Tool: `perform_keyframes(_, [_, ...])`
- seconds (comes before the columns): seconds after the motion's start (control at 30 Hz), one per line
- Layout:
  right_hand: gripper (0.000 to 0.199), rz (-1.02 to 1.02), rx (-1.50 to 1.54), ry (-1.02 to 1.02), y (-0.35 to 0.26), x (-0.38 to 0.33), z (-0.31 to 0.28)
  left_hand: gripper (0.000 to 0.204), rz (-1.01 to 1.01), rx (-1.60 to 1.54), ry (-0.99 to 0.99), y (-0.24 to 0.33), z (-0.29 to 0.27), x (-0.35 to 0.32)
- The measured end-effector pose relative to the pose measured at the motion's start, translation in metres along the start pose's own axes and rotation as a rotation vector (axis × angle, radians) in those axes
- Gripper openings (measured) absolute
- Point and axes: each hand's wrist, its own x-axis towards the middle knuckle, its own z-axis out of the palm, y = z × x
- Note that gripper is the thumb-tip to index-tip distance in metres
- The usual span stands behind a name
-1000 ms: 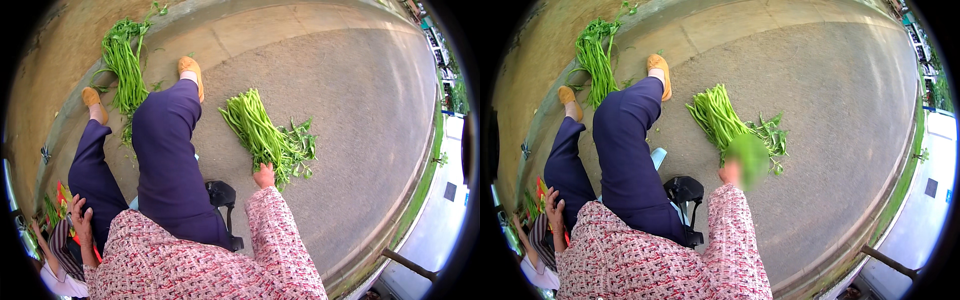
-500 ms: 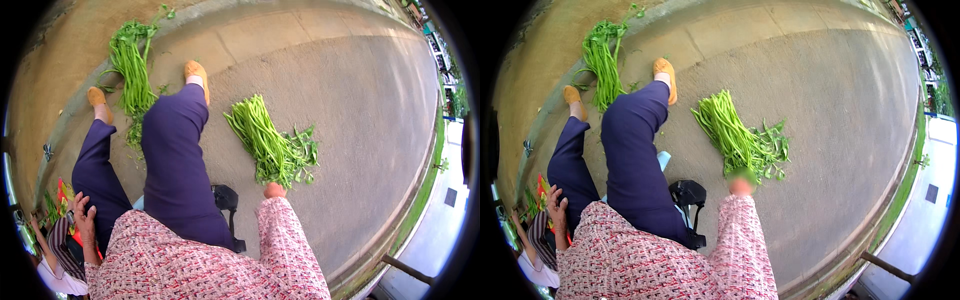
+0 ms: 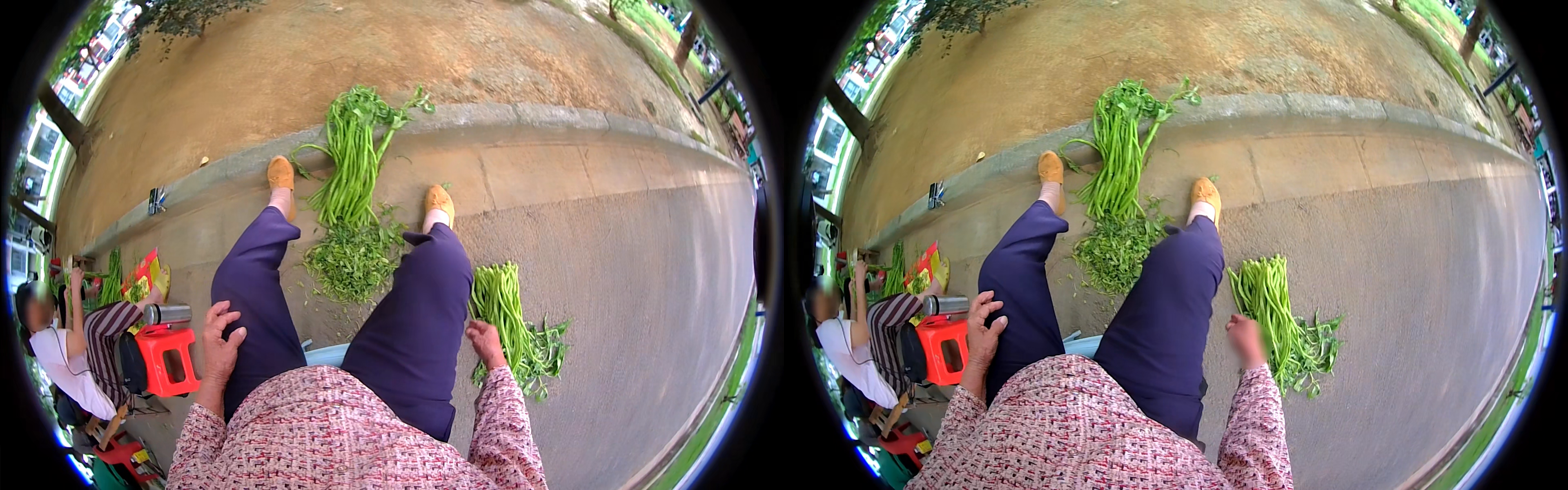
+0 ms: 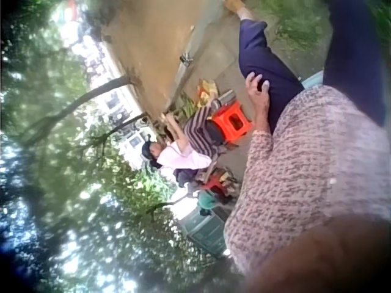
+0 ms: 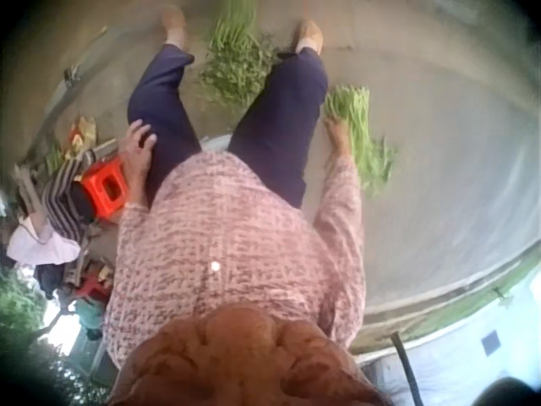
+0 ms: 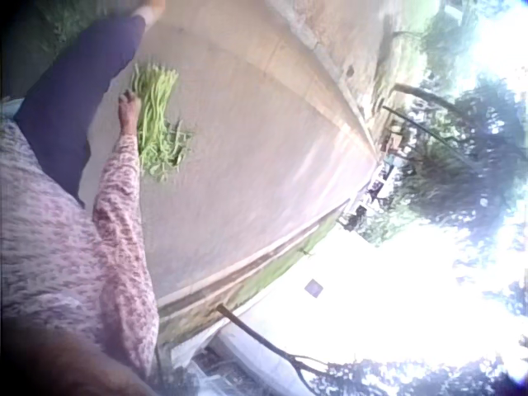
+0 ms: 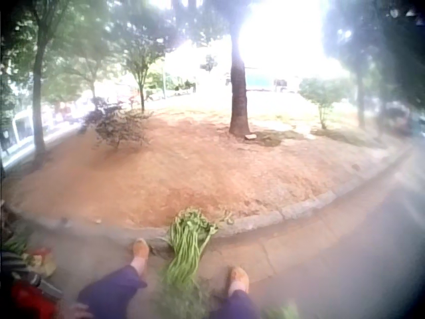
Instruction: The person holds green leafy vegetables and removes the stems by hand, placing the trimmed parts into a pile on the ground.
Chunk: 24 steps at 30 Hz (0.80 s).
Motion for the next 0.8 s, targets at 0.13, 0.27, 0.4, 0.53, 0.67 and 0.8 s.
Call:
perform_keyframes(0.13, [0.038,-0.264,0.202,0.150,-0.127,0.022,-0.027,0.029,0.000,-0.078,0.032,-0.008,0.005,0.004])
perform_keyframes(0.27, [0.037,-0.459,0.387,0.122,-0.288,0.001,-0.031,0.028,0.029,-0.056,0.068,-0.007,0.003,0.005])
perform_keyframes(0.4, [0.038,-0.670,0.490,-0.005,-0.391,-0.021,-0.005,0.027,0.033,-0.124,0.085,-0.005,0.001,0.007])
perform_keyframes(0.53, [0.034,-0.726,0.550,-0.164,-0.423,-0.010,0.029,0.026,0.049,-0.136,0.084,0.001,0.000,0.015])
perform_keyframes(0.67, [0.026,-0.484,0.700,-0.158,-0.389,0.027,0.057,0.020,0.076,-0.041,0.111,0.003,0.002,0.028])
perform_keyframes(0.8, [0.014,-0.307,0.937,-0.170,-0.389,0.041,0.052,0.009,-0.062,-0.069,0.137,-0.007,0.010,0.055])
